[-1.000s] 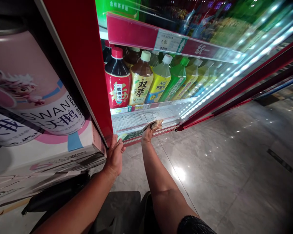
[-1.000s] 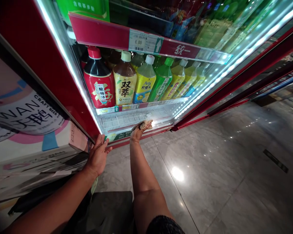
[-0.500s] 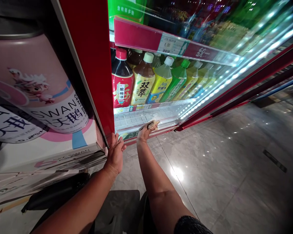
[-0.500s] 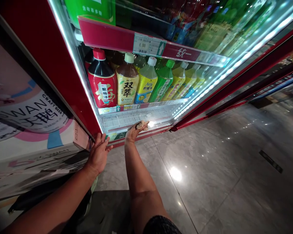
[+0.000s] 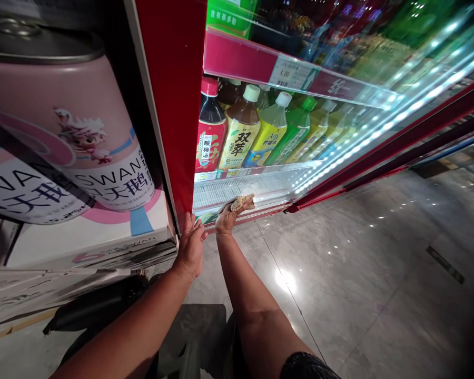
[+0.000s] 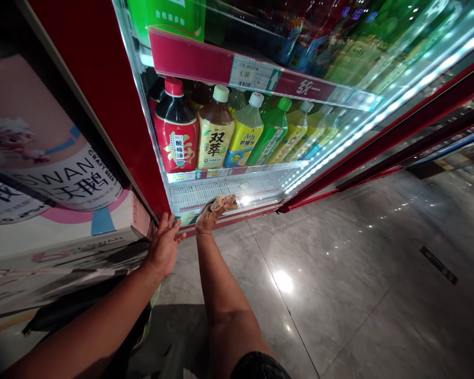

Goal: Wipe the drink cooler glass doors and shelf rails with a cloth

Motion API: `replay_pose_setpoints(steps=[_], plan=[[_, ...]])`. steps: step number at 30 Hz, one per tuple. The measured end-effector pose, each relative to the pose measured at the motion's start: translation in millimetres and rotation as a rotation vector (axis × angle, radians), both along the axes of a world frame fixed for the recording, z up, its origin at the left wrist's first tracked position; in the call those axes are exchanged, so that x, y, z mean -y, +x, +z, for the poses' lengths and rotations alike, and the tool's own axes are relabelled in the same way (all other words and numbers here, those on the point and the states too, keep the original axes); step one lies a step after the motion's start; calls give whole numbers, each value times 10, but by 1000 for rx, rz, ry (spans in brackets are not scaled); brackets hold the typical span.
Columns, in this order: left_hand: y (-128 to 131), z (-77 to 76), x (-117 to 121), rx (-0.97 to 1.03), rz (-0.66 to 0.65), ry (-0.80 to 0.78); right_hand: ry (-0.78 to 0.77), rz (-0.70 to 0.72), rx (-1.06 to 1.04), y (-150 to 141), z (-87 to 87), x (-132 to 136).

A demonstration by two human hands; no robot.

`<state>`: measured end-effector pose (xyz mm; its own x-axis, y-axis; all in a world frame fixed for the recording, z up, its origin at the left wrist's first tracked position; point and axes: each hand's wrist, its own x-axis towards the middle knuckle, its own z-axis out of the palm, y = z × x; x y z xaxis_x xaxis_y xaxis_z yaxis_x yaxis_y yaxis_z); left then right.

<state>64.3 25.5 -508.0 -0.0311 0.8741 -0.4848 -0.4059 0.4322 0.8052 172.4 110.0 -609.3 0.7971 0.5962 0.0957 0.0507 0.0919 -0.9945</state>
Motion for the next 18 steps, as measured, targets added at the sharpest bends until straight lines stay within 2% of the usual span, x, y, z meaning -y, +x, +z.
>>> replay_pose_setpoints(steps=[4, 10, 14, 16, 18], plan=[[-15, 23, -1, 2, -7, -8, -24, -72, -39, -54, -11, 9], [-19, 61, 4, -8, -23, -14, -8, 5, 92, -299, 89, 61], [-31, 51, 5, -4, -34, 0, -19, -31, 126, -400, 73, 62], [-37, 39, 6, -12, -36, 11, -50, -21, 254, -429, -16, 75], [-42, 33, 7, -21, -35, 20, -83, 26, 468, -441, -135, 100]])
